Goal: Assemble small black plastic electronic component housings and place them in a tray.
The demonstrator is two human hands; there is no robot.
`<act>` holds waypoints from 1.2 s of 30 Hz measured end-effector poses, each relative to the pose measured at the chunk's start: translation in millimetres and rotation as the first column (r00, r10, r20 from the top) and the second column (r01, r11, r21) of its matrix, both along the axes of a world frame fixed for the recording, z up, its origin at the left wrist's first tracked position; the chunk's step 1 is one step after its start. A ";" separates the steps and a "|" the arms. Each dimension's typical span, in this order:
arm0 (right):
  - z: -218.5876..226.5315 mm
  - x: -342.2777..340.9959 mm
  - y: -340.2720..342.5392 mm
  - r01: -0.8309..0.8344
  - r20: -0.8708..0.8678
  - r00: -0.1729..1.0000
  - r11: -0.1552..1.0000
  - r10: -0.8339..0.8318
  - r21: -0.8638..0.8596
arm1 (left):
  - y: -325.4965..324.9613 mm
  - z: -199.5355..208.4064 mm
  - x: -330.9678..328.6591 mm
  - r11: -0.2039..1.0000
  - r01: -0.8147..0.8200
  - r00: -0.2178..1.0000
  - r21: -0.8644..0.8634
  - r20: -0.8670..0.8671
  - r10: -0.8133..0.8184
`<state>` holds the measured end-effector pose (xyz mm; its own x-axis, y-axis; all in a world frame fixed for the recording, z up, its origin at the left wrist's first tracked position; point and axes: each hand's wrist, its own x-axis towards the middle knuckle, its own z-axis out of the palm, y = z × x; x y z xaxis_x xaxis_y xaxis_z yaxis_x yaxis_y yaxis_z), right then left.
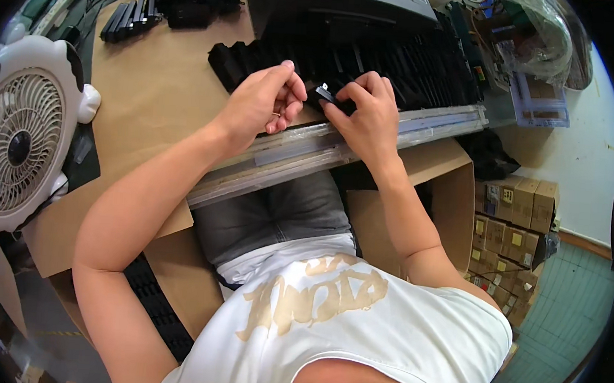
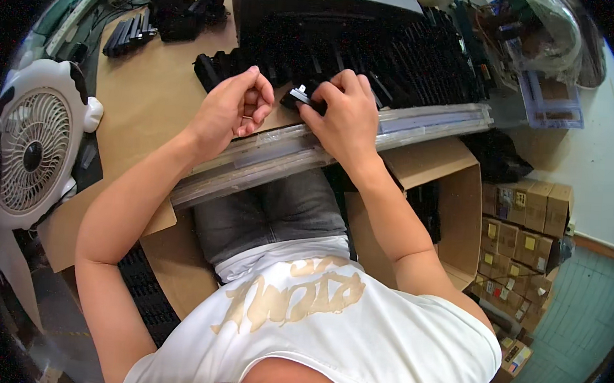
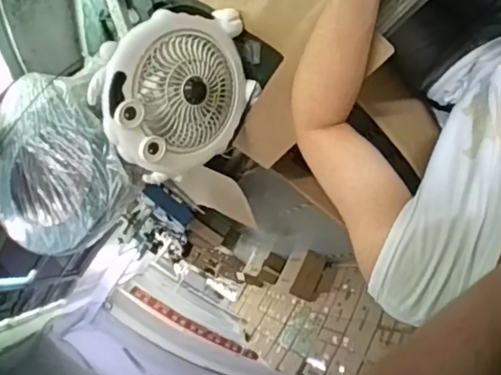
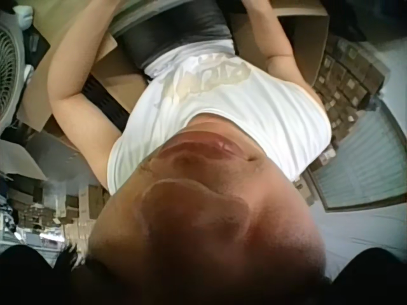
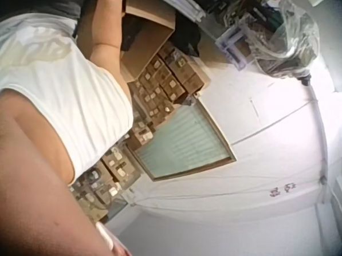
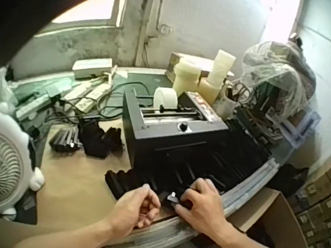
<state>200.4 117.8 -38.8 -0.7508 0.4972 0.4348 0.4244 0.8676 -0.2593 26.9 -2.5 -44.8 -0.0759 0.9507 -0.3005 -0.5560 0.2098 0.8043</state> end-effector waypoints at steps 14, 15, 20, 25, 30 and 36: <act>5.7 1.6 0.9 -0.014 -0.140 0.990 0.996 0.002 -0.087 | -8.5 35.7 -43.3 0.911 0.073 -0.294 0.406 -0.864 0.408; 5.3 4.3 1.0 -0.018 -0.170 0.986 0.995 0.001 -0.100 | -4.3 42.4 -61.1 0.960 -0.126 -0.312 0.249 -0.929 0.199; 5.1 11.2 8.4 -0.021 -0.350 0.936 0.996 -0.013 -0.091 | 4.3 18.6 -152.0 0.862 -0.506 -0.406 0.006 -0.884 -0.232; 11.7 15.3 24.8 -0.064 -0.545 0.839 0.993 0.000 -0.099 | -9.2 -18.3 -173.0 0.908 -0.418 -0.481 -0.022 -0.842 -0.242; 39.5 14.2 95.2 0.116 -0.586 0.801 0.992 -0.127 -0.056 | 2.3 13.0 -136.1 0.931 -0.333 -0.448 0.151 -0.894 -0.015; 35.8 -20.4 150.5 0.369 -0.460 0.856 0.902 -0.236 0.223 | 3.3 13.7 -137.9 0.977 -0.194 -0.530 0.091 -0.848 -0.026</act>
